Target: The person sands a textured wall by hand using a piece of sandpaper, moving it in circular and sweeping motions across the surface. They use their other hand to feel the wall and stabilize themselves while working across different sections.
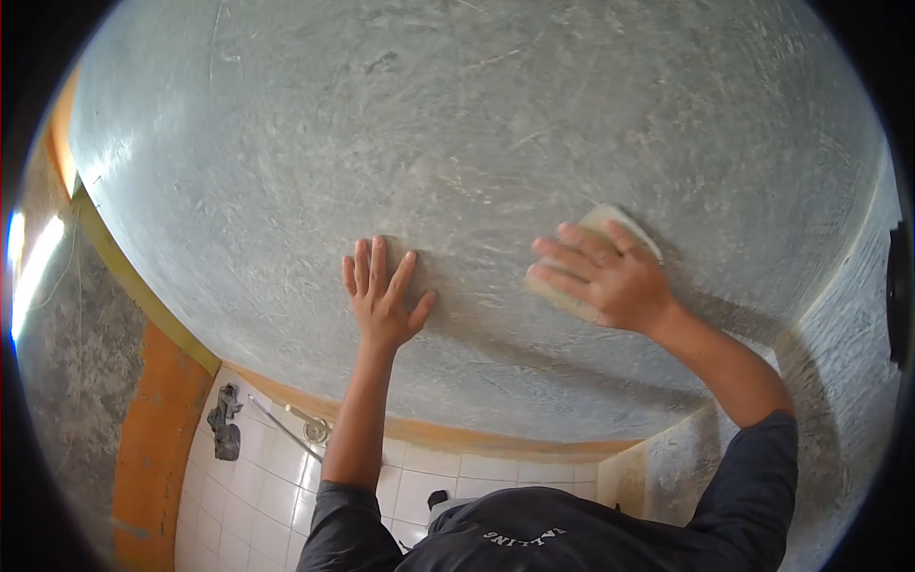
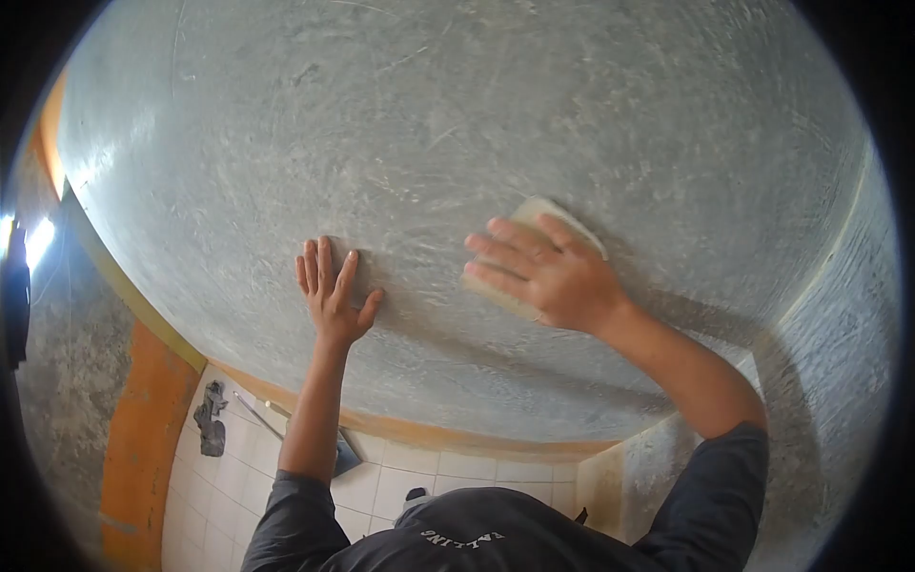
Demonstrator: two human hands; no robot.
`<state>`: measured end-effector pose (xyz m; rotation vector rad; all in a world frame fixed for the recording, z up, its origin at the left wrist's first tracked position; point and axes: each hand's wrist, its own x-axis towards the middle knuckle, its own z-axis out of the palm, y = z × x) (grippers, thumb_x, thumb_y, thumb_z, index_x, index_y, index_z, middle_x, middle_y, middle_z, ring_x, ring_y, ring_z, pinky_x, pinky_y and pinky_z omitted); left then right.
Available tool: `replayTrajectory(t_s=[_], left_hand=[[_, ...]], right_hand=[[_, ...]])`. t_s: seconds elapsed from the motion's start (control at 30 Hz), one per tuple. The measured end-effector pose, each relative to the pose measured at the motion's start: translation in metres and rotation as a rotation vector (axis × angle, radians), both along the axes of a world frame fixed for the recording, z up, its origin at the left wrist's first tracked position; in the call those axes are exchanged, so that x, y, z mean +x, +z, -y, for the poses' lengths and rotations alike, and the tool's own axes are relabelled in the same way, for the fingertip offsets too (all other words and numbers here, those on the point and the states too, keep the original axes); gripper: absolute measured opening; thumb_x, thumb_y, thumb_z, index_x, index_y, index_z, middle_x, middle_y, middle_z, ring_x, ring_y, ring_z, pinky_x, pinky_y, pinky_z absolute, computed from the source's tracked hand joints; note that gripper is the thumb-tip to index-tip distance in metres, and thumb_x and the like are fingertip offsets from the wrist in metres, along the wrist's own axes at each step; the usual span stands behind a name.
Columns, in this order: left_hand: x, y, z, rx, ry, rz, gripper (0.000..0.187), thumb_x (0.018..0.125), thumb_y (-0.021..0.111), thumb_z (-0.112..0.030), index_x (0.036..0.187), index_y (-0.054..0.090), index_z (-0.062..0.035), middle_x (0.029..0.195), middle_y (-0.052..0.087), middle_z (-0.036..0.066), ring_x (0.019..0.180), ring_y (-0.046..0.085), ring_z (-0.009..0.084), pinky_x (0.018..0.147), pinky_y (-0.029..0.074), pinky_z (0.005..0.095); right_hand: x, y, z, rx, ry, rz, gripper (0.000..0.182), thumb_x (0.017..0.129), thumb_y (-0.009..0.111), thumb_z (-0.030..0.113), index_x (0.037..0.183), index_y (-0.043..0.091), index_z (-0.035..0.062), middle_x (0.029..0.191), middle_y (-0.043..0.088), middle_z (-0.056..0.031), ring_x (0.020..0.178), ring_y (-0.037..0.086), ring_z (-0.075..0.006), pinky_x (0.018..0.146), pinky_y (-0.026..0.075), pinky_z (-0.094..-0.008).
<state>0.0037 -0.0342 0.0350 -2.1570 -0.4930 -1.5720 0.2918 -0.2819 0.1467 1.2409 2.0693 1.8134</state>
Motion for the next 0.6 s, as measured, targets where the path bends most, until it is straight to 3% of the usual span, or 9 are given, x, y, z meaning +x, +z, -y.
replayTrajectory(t_s=[0.03, 0.1, 0.23, 0.3, 0.37, 0.4, 0.47, 0.57, 0.6], left_hand=[[-0.008, 0.002, -0.005, -0.014, 0.003, -0.009, 0.066, 0.09, 0.067, -0.056, 0.143, 0.062, -0.0172, 0.164, 0.037, 0.021, 0.155, 0.026, 0.0423, 0.125, 0.014, 0.0579], [-0.028, 0.003, -0.02, -0.033, -0.01, 0.011, 0.065, 0.091, 0.067, -0.055, 0.144, 0.061, -0.0168, 0.165, 0.036, 0.021, 0.156, 0.025, 0.0426, 0.125, 0.014, 0.0584], [-0.068, 0.006, -0.058, -0.077, -0.017, 0.088, 0.065, 0.095, 0.063, -0.051, 0.149, 0.056, -0.0152, 0.166, 0.032, 0.024, 0.156, 0.022, 0.0447, 0.124, 0.014, 0.061], [-0.088, 0.004, -0.076, -0.096, -0.041, 0.114, 0.066, 0.096, 0.061, -0.05, 0.151, 0.053, -0.0145, 0.167, 0.03, 0.024, 0.156, 0.021, 0.0455, 0.124, 0.014, 0.0621], [-0.098, -0.004, -0.092, -0.107, -0.064, 0.149, 0.068, 0.097, 0.06, -0.05, 0.154, 0.05, -0.0137, 0.168, 0.028, 0.024, 0.156, 0.02, 0.0463, 0.123, 0.014, 0.0631], [-0.103, -0.009, -0.098, -0.089, -0.03, 0.149, 0.069, 0.1, 0.055, -0.051, 0.157, 0.045, -0.012, 0.168, 0.026, 0.024, 0.156, 0.02, 0.0466, 0.123, 0.016, 0.0629], [-0.107, -0.021, -0.113, -0.01, 0.034, 0.147, 0.074, 0.104, 0.047, -0.055, 0.16, 0.038, -0.0067, 0.169, 0.023, 0.025, 0.156, 0.019, 0.0467, 0.123, 0.017, 0.0627], [-0.095, -0.039, -0.115, 0.039, 0.045, 0.206, 0.075, 0.104, 0.043, -0.056, 0.159, 0.038, -0.0052, 0.168, 0.023, 0.027, 0.156, 0.019, 0.0468, 0.122, 0.017, 0.0634], [-0.094, -0.038, -0.116, 0.055, 0.041, 0.218, 0.075, 0.104, 0.041, -0.058, 0.158, 0.04, -0.005, 0.167, 0.025, 0.028, 0.156, 0.019, 0.0472, 0.122, 0.016, 0.0644]], right_hand=[[-0.006, -0.003, -0.003, 0.004, -0.009, -0.006, 0.066, 0.09, 0.069, 0.053, 0.151, 0.054, 0.032, 0.165, 0.041, -0.0023, 0.156, 0.029, -0.0296, 0.127, 0.01, -0.0559], [-0.02, -0.012, -0.007, 0.286, -0.015, -0.612, 0.057, 0.094, 0.067, 0.047, 0.147, 0.059, 0.0253, 0.163, 0.044, -0.0071, 0.155, 0.03, -0.0341, 0.127, 0.009, -0.0569], [-0.048, -0.099, -0.043, 0.643, -0.004, -0.884, 0.062, 0.095, 0.064, 0.048, 0.146, 0.06, 0.0134, 0.163, 0.041, -0.0183, 0.155, 0.023, -0.0469, 0.124, 0.007, -0.065], [-0.059, -0.167, -0.052, 0.647, -0.081, -0.891, 0.072, 0.097, 0.06, 0.049, 0.156, 0.046, 0.0094, 0.168, 0.029, -0.0225, 0.157, 0.016, -0.0482, 0.123, 0.005, -0.0673], [-0.07, -0.207, -0.057, 0.87, -0.089, -1.069, 0.08, 0.101, 0.053, 0.049, 0.164, 0.028, 0.0073, 0.171, 0.014, -0.0251, 0.158, 0.009, -0.0467, 0.122, 0.006, -0.0675], [-0.076, -0.205, -0.058, 0.887, -0.112, -1.061, 0.08, 0.101, 0.053, 0.049, 0.164, 0.028, 0.0073, 0.171, 0.014, -0.0251, 0.158, 0.009, -0.0467, 0.122, 0.006, -0.0675], [-0.075, -0.193, -0.064, 1.156, -0.187, -1.391, 0.083, 0.106, 0.044, 0.05, 0.166, 0.012, 0.0016, 0.172, 0.005, -0.0249, 0.159, 0.004, -0.0454, 0.124, 0.003, -0.0642], [-0.102, -0.144, -0.098, 1.248, -0.126, -1.421, 0.083, 0.106, 0.041, 0.053, 0.166, 0.014, 0.0025, 0.172, 0.007, -0.025, 0.159, 0.006, -0.044, 0.124, 0.003, -0.063], [-0.12, -0.134, -0.109, 1.13, -0.172, -1.322, 0.085, 0.105, 0.041, 0.056, 0.166, 0.014, 0.003, 0.172, 0.007, -0.025, 0.159, 0.005, -0.0454, 0.124, 0.003, -0.0635]])
